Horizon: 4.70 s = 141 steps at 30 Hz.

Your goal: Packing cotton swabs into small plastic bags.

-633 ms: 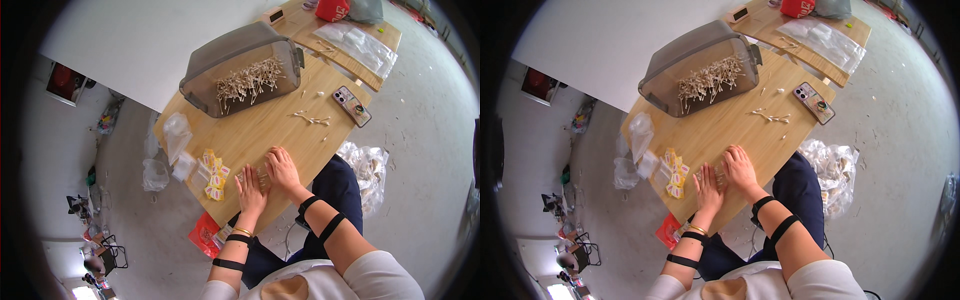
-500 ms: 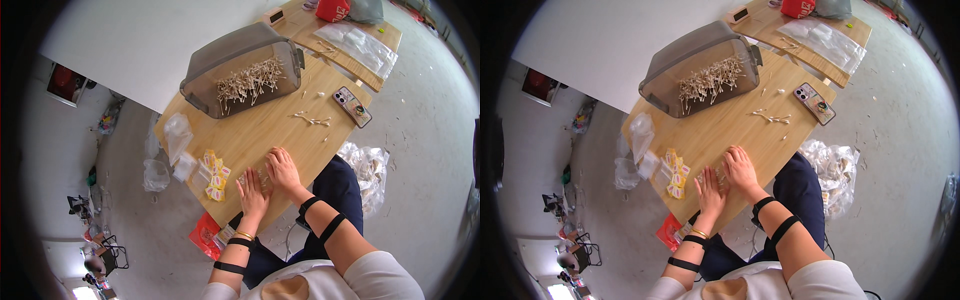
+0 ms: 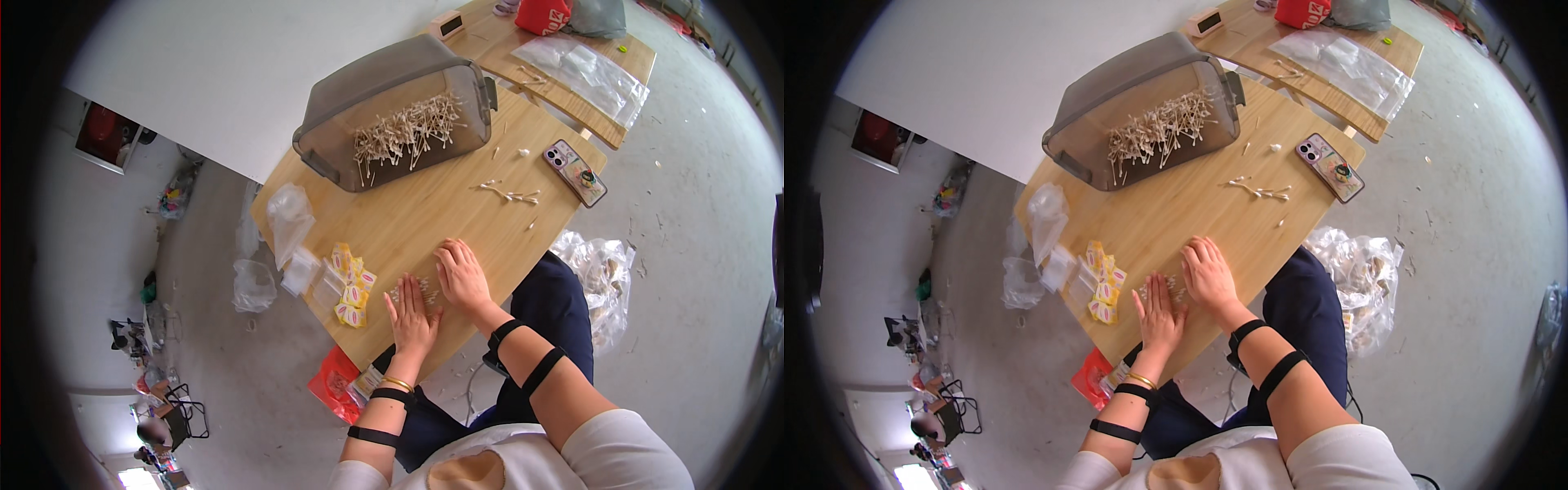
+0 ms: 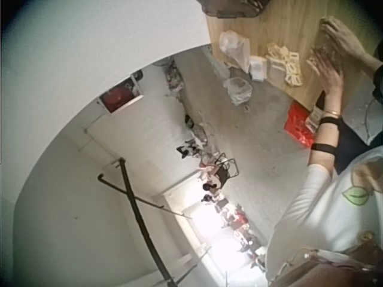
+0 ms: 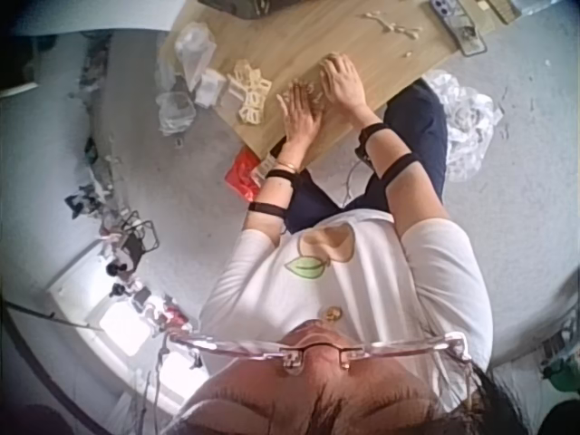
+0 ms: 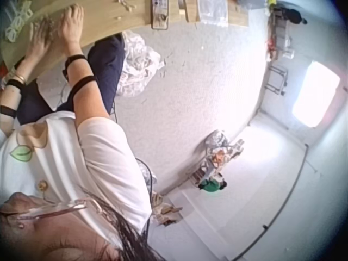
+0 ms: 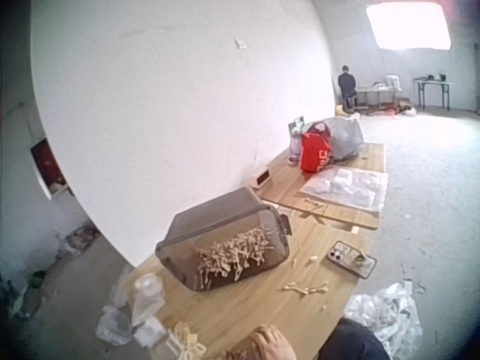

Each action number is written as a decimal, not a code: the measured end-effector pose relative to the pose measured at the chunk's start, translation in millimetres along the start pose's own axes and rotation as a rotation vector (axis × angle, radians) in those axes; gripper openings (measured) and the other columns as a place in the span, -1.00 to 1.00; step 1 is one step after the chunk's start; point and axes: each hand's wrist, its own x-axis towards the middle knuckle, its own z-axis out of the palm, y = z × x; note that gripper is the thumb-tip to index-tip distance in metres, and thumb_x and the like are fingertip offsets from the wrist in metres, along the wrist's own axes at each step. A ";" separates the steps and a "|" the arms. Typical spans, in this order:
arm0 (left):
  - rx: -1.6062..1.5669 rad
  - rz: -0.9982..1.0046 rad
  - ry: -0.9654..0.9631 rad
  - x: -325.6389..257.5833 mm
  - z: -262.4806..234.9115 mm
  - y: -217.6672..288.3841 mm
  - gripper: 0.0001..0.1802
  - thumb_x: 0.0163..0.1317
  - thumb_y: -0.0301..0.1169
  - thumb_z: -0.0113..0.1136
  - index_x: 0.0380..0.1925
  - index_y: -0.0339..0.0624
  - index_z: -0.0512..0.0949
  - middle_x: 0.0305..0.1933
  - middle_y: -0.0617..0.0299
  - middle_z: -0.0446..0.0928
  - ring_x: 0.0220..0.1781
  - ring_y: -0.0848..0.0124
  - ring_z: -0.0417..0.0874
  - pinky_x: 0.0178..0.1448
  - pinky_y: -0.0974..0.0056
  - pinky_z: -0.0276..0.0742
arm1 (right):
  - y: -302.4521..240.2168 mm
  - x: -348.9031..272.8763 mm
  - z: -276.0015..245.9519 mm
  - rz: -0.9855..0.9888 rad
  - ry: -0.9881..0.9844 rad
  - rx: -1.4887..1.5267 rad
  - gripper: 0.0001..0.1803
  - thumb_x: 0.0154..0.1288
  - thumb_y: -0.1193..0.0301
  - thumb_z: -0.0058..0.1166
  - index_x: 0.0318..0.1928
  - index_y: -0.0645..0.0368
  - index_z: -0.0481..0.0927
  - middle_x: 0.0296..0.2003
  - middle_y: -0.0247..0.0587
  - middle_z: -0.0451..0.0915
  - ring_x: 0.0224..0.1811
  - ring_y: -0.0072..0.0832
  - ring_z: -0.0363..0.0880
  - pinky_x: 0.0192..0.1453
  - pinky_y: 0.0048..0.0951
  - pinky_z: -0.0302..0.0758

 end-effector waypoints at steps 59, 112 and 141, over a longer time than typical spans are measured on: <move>-0.010 -0.028 -0.013 -18.8 -16.5 3.0 0.00 0.40 0.27 -0.18 0.55 -0.28 -0.07 0.65 0.07 -0.03 0.69 0.20 -0.10 0.69 -0.14 -0.39 | -18.7 -57.8 -24.3 0.100 -0.062 0.185 -0.64 0.40 0.58 -0.08 0.19 0.20 0.46 0.23 0.03 0.41 0.46 0.03 0.26 0.46 -0.11 0.32; 0.119 -0.068 -0.037 -58.4 -15.0 21.8 -0.10 0.47 0.20 -0.27 0.53 -0.30 0.04 0.63 0.08 0.01 0.68 0.25 -0.08 0.67 -0.20 -0.36 | -23.3 -24.0 -18.4 -0.181 -0.359 -0.157 -0.52 0.21 0.52 0.05 0.18 0.04 0.58 0.22 -0.10 0.44 0.43 -0.05 0.25 0.47 -0.03 0.25; -0.165 -0.030 0.055 -64.3 -4.8 15.8 -0.02 0.44 0.25 -0.28 0.54 -0.37 -0.04 0.65 -0.07 -0.08 0.69 0.12 -0.14 0.66 -0.21 -0.40 | -37.6 -73.4 -3.8 -0.314 -0.490 -0.331 -0.10 0.34 0.00 0.02 0.50 0.29 0.11 0.55 0.20 -0.02 0.64 0.00 -0.15 0.68 -0.05 -0.18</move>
